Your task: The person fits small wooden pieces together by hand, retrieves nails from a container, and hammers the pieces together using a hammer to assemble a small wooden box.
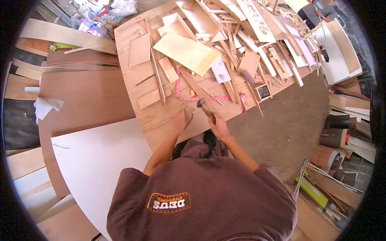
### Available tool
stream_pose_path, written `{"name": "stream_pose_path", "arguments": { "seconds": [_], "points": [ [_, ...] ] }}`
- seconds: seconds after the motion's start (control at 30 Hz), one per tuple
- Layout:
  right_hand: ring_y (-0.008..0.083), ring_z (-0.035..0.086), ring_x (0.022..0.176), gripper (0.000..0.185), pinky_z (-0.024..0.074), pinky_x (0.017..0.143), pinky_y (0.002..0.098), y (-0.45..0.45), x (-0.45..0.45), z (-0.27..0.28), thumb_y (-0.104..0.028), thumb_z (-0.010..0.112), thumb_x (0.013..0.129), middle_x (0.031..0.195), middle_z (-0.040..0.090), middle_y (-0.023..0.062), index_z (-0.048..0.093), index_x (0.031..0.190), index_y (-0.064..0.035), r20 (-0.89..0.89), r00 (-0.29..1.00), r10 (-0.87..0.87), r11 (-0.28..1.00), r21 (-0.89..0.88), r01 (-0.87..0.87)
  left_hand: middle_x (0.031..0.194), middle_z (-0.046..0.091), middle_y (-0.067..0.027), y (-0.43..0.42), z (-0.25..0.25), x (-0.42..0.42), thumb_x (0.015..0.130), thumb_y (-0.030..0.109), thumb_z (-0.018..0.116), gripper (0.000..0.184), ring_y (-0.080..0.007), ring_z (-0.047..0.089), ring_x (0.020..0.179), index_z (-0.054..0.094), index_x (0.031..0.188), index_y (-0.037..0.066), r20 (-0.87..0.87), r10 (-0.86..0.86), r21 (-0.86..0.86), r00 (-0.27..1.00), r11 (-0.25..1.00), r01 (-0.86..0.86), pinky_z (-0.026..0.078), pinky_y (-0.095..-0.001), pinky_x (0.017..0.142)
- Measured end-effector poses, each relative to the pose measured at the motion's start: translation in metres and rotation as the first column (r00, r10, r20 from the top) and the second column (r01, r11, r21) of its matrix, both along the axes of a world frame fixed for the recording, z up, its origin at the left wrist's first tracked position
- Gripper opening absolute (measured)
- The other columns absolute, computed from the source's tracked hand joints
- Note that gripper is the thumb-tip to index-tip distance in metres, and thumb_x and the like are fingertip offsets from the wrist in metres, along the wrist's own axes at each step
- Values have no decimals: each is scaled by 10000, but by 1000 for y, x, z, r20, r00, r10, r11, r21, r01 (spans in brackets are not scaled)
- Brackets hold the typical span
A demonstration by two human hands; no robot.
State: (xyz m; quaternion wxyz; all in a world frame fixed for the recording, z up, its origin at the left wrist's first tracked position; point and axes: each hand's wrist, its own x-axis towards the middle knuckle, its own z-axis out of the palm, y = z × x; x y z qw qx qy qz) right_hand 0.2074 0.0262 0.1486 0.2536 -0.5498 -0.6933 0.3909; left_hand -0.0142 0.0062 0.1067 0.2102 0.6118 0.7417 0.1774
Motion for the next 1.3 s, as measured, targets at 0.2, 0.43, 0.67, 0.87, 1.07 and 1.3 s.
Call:
{"name": "stream_pose_path", "arguments": {
  "seconds": [0.2,0.43,0.67,0.87,1.07,1.3],
  "points": [
    [457,614,975,356,488,845,449,-28,-29,9,-167,589,912,1026,623,305,546,1197,42,59,994,-93,994,55,90,1123,623,-248,11,-75,-7,845,365,688,542,-421,595,1043,543,1240,23,223,22,275,974,958,-85,479,-483,885],
    [456,595,1046,379,478,894,496,-47,-45,10,-116,610,867,1103,616,294,547,1214,23,7,989,-147,983,117,145,1191,599,-265,20,-41,-24,805,318,730,568,-438,576,1100,537,1246,18,288,-230,238,930,957,163,471,-481,924],
    [463,611,977,375,487,837,501,-51,-47,7,-146,605,875,1065,627,292,545,1202,26,74,981,-181,978,120,172,1179,595,-281,10,-31,-19,837,309,692,571,-447,581,1077,493,1273,-2,263,-140,164,955,981,99,483,-500,882],
    [467,598,981,369,475,850,462,-50,-61,27,-148,589,905,1028,612,306,535,1212,50,81,980,-180,982,74,174,1151,580,-283,10,-21,-19,908,288,596,527,-452,588,1031,432,1305,-17,95,-181,39,979,983,178,484,-523,852],
    [468,600,977,383,482,839,469,-42,-71,37,-132,564,921,1032,612,305,513,1260,37,-6,968,-251,954,169,248,1136,578,-286,12,-42,-18,926,292,571,526,-456,585,1008,412,1299,-42,166,-197,132,966,976,176,479,-536,846],
    [462,594,1007,434,485,868,509,-33,-65,33,-179,569,915,1068,631,261,478,1301,-5,217,967,-131,990,85,115,1156,567,-295,11,-40,-17,925,266,578,534,-459,574,1042,394,1310,-55,194,-225,191,955,963,189,479,-512,878]
  ]
}}
